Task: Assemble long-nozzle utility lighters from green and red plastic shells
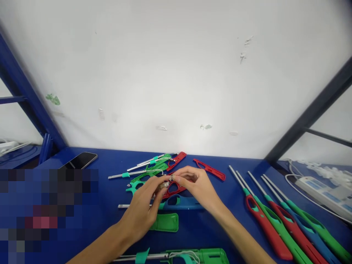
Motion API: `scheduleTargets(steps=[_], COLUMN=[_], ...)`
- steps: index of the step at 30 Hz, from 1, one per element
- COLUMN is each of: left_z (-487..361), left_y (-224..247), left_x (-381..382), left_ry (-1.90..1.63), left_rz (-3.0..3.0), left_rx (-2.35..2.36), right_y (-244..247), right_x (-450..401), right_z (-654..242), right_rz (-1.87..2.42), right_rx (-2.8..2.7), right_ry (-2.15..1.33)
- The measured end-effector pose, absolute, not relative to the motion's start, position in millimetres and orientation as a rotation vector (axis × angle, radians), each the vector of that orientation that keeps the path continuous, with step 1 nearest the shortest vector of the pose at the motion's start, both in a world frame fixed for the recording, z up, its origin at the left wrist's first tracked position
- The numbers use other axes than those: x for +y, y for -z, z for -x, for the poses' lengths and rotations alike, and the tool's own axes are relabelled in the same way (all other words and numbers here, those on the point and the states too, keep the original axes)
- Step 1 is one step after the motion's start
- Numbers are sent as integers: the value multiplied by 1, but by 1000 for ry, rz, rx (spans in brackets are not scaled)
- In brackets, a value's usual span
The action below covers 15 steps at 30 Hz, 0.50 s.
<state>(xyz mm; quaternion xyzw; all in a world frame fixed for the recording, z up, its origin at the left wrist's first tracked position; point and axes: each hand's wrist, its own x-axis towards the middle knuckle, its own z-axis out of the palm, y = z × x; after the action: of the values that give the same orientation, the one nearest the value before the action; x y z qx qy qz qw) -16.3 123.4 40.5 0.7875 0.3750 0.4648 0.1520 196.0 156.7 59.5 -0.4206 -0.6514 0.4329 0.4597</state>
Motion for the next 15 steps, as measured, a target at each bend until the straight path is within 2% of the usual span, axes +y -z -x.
scheduleTargets(steps=[9,15], left_z=[11,12], left_y=[-33,-40], left_x=[109,112], left_ry=[-1158,-1162], left_rz=[-2184,-2102], left_rx=[1086,1064], right_y=[-51,-52], right_x=[153,148], right_z=[-193,-190], right_rz=[1067,1046], right_rx=[-1496,-1451], right_ry=[-1097,-1153])
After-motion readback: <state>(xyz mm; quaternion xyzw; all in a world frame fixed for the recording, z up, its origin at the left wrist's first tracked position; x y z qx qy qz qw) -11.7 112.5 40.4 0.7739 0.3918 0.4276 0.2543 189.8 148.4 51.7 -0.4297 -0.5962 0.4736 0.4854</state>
